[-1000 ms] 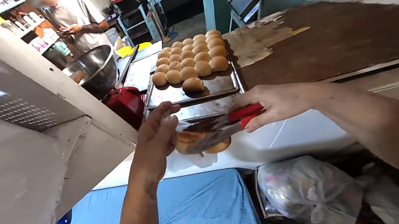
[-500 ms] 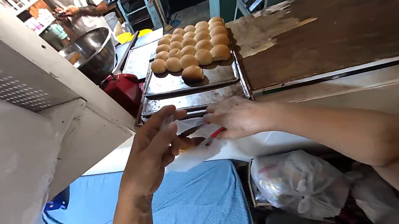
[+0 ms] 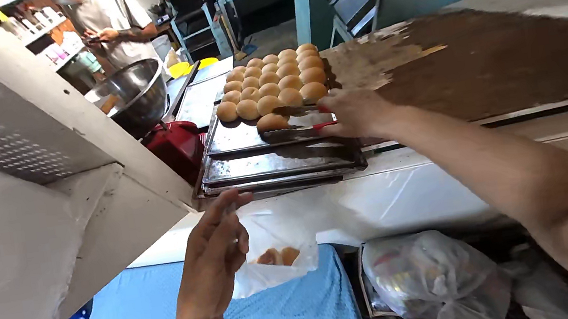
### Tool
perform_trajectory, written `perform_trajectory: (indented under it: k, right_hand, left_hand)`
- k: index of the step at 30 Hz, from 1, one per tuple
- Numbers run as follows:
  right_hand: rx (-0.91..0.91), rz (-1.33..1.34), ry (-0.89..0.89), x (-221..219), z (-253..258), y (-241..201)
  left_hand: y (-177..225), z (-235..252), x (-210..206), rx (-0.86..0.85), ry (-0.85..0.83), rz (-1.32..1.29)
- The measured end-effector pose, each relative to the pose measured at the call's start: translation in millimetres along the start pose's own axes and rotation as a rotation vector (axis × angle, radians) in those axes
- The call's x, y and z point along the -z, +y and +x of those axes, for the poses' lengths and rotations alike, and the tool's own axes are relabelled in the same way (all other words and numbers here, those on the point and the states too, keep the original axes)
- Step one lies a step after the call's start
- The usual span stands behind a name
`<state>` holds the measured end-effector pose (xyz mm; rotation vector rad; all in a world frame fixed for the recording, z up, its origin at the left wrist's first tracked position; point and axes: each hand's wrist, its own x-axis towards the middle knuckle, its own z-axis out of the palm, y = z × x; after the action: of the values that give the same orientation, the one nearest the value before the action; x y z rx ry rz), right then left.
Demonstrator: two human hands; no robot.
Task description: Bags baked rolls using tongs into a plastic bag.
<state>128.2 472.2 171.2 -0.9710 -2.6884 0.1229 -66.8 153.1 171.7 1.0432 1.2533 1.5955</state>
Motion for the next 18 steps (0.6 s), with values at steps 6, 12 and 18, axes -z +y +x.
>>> perform_trajectory:
  k: [6, 12, 18]
  right_hand:
    - [0.081, 0.155, 0.006, 3.1, 21.5, 7.7]
    - [0.084, 0.027, 0.086, 1.4, 46.0, 95.8]
    - [0.212, 0.09, -0.03, -6.6, 76.0, 108.7]
  left_hand:
    - [-13.5, 1.0, 7.5, -0.002, 0.029, -0.075]
    - [-22.6, 8.0, 4.2, 0.011, 0.033, -0.117]
    - [-34.8, 28.4, -5.7, 0.027, -0.005, -0.128]
